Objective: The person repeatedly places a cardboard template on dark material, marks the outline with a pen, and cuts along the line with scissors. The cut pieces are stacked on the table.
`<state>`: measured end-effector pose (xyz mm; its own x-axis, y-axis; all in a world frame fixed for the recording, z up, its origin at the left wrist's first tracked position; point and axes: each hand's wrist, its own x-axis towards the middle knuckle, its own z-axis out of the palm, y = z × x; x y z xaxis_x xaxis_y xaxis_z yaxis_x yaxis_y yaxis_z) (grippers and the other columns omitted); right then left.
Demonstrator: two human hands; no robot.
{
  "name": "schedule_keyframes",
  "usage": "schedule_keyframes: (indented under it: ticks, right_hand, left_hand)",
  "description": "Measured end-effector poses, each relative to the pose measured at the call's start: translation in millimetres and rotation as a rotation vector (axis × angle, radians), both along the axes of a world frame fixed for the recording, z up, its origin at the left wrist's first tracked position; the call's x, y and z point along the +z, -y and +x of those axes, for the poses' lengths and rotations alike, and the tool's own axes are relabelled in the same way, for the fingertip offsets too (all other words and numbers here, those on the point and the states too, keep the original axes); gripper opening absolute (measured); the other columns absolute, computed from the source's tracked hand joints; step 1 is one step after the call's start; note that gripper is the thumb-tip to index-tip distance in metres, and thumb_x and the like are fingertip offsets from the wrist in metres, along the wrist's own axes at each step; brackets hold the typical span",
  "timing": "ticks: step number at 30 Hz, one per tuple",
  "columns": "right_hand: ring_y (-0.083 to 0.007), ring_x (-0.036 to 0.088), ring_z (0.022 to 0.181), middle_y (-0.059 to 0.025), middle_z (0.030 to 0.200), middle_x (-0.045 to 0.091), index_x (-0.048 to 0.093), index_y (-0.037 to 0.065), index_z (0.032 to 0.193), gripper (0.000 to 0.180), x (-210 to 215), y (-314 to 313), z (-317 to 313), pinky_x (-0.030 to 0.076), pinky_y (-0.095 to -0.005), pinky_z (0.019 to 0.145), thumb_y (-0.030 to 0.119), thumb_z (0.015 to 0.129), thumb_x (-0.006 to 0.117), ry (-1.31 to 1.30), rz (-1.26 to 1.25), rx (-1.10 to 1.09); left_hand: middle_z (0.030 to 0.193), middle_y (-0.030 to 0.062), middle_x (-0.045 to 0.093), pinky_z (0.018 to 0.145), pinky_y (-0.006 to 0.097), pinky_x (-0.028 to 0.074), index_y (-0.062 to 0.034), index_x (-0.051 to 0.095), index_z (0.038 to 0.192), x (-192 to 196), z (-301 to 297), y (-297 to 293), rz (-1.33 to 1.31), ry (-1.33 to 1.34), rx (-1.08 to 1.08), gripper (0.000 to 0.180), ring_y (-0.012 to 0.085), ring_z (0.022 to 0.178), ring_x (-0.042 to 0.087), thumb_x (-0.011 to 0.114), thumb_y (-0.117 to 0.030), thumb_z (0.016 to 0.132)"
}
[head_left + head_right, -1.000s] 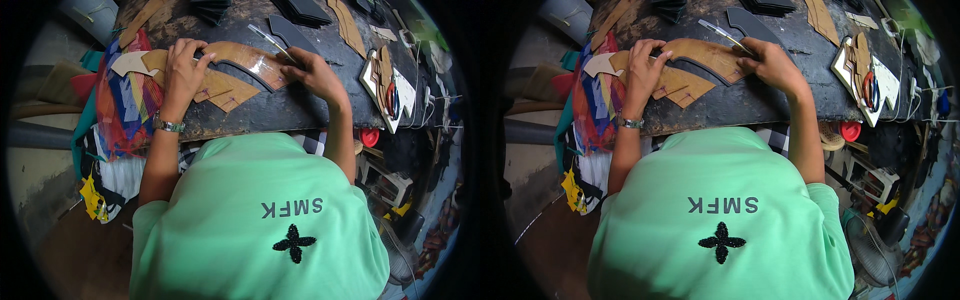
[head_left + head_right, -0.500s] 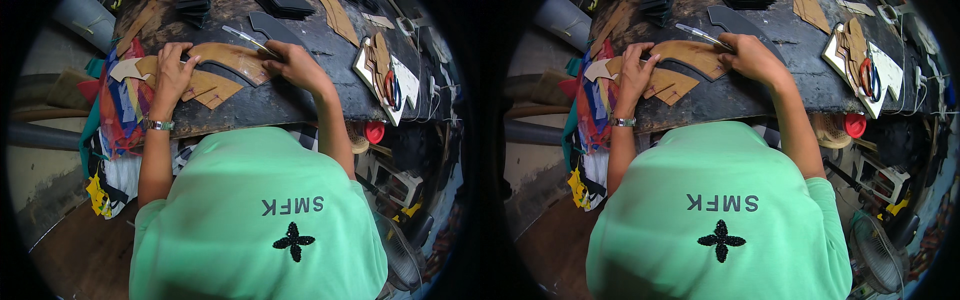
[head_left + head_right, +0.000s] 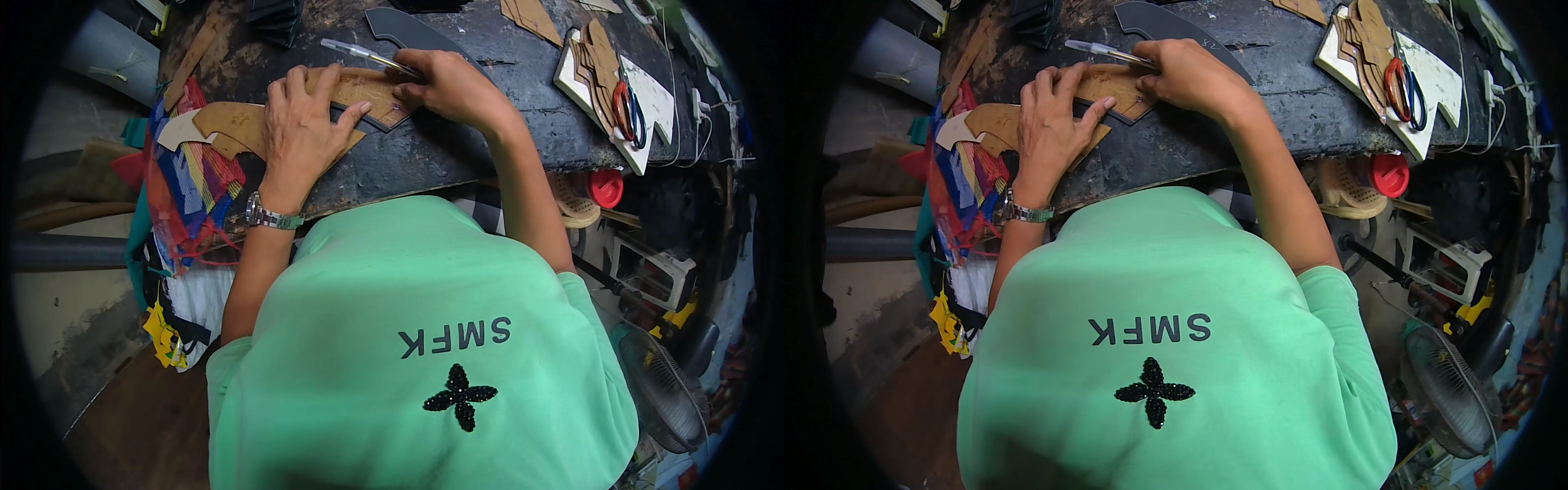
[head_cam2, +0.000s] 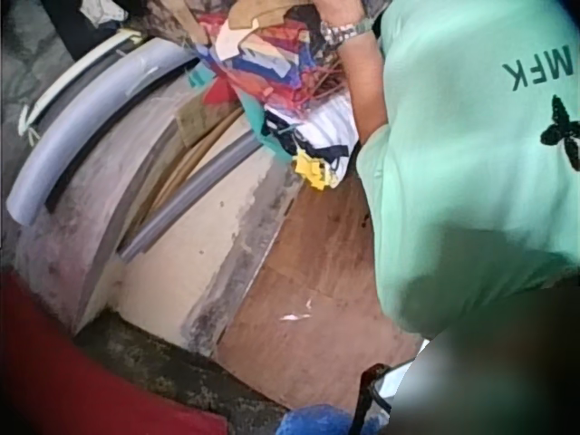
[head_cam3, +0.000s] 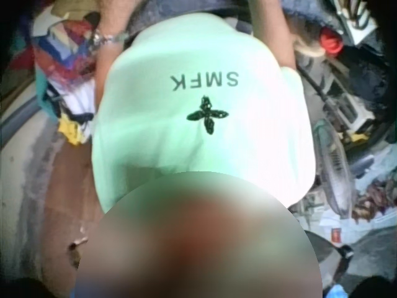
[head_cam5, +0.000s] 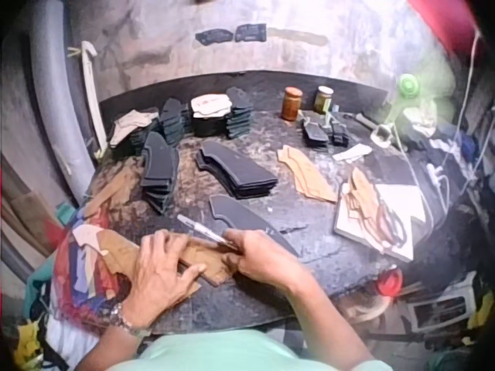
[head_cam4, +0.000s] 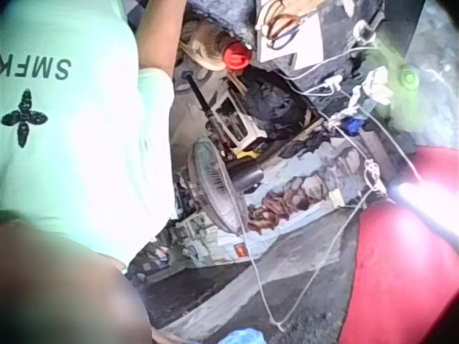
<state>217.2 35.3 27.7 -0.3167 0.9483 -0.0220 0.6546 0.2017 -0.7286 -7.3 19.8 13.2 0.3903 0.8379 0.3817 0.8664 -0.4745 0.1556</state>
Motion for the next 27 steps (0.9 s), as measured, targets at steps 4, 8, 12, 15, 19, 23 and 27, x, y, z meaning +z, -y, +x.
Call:
schedule_keyframes:
  ticks: [4,8,12,15,19,23,27]
  right_hand:
    - [-0.0241,0.066,0.087,-0.0126,0.093,0.07,0.067,-0.003,0.11,0.026,3.8,1.4,7.9,0.051,-0.0363,0.081,0.015,0.091,0.067,0.04,0.353,-0.221]
    - [-0.0111,0.062,0.085,-0.0014,0.087,0.065,0.071,0.001,0.099,0.026,4.5,9.3,21.6,0.05,-0.028,0.077,0.023,0.101,0.057,-0.573,0.131,-0.207]
    - [-0.0109,0.065,0.079,-0.0059,0.085,0.069,0.065,0.0,0.1,0.022,-12.4,29.3,7.4,0.052,-0.0296,0.073,0.022,0.099,0.061,-0.689,0.006,-0.144]
    - [-0.021,0.07,0.078,-0.013,0.082,0.068,0.061,-0.002,0.1,0.017,-18.9,36.2,2.1,0.053,-0.0328,0.071,0.015,0.099,0.059,-0.454,0.21,-0.191]
    - [-0.0153,0.066,0.08,-0.008,0.081,0.066,0.059,-0.001,0.101,0.015,-16.5,38.6,0.2,0.052,-0.0293,0.074,0.013,0.101,0.057,-0.45,0.156,-0.123]
    - [-0.0328,0.064,0.081,-0.0162,0.086,0.063,0.056,-0.001,0.1,0.013,-17.4,41.5,-10.1,0.051,-0.0372,0.073,0.008,0.095,0.063,-0.236,0.375,0.016]
    - [-0.0382,0.059,0.084,-0.0181,0.093,0.059,0.053,-0.001,0.1,0.016,-20.3,40.9,-20.2,0.05,-0.0423,0.075,0.006,0.091,0.065,-0.139,0.543,0.078]
  left_hand:
    - [0.119,0.0166,0.052,0.094,0.045,0.045,-0.0197,0.068,0.127,-1.5,-0.9,0.2,-0.018,-0.034,-0.002,0.054,0.036,0.108,0.048,0.072,-0.051,0.083]
    - [0.125,0.0186,0.051,0.1,0.047,0.041,-0.0219,0.068,0.129,-9.4,-2.6,1.5,-0.019,0.032,0.0,0.056,0.0371,0.115,0.045,0.073,-0.05,0.082]
    - [0.135,0.0209,0.049,0.105,0.052,0.036,-0.022,0.065,0.132,-19.4,-0.8,3.1,-0.014,0.108,-0.01,0.059,0.0397,0.127,0.042,0.074,-0.05,0.081]
    - [0.141,0.0216,0.048,0.108,0.056,0.032,-0.0222,0.064,0.133,-23.5,-1.1,3.0,-0.016,0.101,-0.006,0.06,0.041,0.134,0.038,0.074,-0.051,0.081]
    - [0.143,0.0208,0.048,0.11,0.056,0.03,-0.0215,0.064,0.134,-26.1,-2.6,3.5,-0.027,0.11,-0.008,0.061,0.0421,0.134,0.038,0.073,-0.052,0.082]
    - [0.143,0.0193,0.049,0.11,0.053,0.032,-0.0245,0.061,0.137,-26.9,-3.8,3.7,-0.013,0.067,-0.002,0.061,0.04,0.135,0.04,0.074,-0.049,0.082]
    - [0.141,0.0215,0.049,0.11,0.055,0.031,-0.0207,0.063,0.135,-19.7,-1.3,3.4,-0.009,0.074,-0.014,0.062,0.0424,0.132,0.04,0.074,-0.05,0.081]
